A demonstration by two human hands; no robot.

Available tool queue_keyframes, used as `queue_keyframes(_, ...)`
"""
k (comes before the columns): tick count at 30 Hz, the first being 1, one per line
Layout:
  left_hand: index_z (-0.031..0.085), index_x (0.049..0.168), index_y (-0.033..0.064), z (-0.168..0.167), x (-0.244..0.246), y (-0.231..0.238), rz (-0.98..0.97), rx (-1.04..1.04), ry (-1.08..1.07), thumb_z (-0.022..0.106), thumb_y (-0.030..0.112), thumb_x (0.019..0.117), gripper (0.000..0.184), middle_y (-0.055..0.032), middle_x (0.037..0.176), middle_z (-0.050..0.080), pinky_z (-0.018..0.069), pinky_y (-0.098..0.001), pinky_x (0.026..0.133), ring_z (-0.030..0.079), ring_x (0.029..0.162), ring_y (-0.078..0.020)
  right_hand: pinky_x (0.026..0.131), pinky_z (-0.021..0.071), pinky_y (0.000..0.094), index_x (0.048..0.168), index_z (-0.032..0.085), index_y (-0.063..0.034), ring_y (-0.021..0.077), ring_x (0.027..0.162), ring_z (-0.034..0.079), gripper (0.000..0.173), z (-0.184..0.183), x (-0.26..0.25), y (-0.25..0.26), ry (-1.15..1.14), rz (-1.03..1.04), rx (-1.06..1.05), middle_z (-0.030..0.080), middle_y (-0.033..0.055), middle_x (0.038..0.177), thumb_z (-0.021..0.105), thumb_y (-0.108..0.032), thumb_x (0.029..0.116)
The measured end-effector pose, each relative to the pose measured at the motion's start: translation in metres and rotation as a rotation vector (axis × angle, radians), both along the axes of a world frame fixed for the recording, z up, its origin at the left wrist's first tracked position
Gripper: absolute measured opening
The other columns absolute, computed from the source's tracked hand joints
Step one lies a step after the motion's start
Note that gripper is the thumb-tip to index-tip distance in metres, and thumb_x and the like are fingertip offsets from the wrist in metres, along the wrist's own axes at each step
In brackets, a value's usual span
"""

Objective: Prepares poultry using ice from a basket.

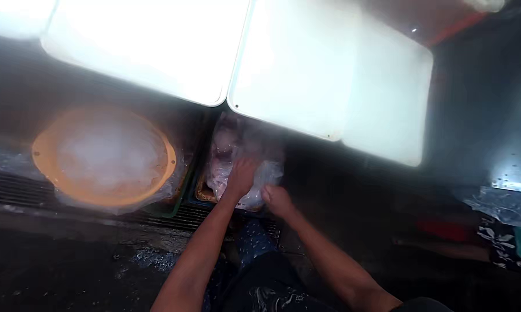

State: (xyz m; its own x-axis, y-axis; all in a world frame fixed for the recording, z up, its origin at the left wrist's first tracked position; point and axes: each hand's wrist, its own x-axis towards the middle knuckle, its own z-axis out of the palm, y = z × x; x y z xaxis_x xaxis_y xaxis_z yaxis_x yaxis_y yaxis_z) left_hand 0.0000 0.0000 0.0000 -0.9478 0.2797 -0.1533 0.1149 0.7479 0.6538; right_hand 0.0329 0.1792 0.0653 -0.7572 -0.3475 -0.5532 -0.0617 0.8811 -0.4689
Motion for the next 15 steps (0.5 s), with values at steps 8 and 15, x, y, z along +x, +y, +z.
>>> queue_keyframes(8, 0.046, 0.152, 0.0294, -0.015, -0.017, -0.024, 0.016, -0.283, -0.734, 0.05, 0.036, 0.1053, 0.047, -0.0225, 0.126, 0.068, 0.0513, -0.0681, 0.091, 0.065, 0.115, -0.0459, 0.114, 0.0445, 0.0532, 0.138, 0.063, -0.0123, 0.0335, 0.134, 0.056, 0.039, -0.032, -0.085, 0.028, 0.072, -0.178, 0.059, 0.063, 0.0153, 0.139, 0.047, -0.031, 0.1079)
queue_keyframes(15, 0.069, 0.127, 0.0172, -0.011, -0.038, -0.005, -0.071, -0.444, -0.374, 0.055, 0.022, 0.1026, 0.028, -0.0172, 0.136, 0.06, 0.0494, -0.0587, 0.101, 0.055, 0.129, -0.039, 0.11, 0.0413, 0.0657, 0.147, 0.055, -0.015, 0.04, 0.137, 0.052, 0.044, -0.076, -0.142, -0.004, -0.213, 0.318, 0.121, 0.056, 0.0162, 0.149, 0.057, -0.019, 0.1034)
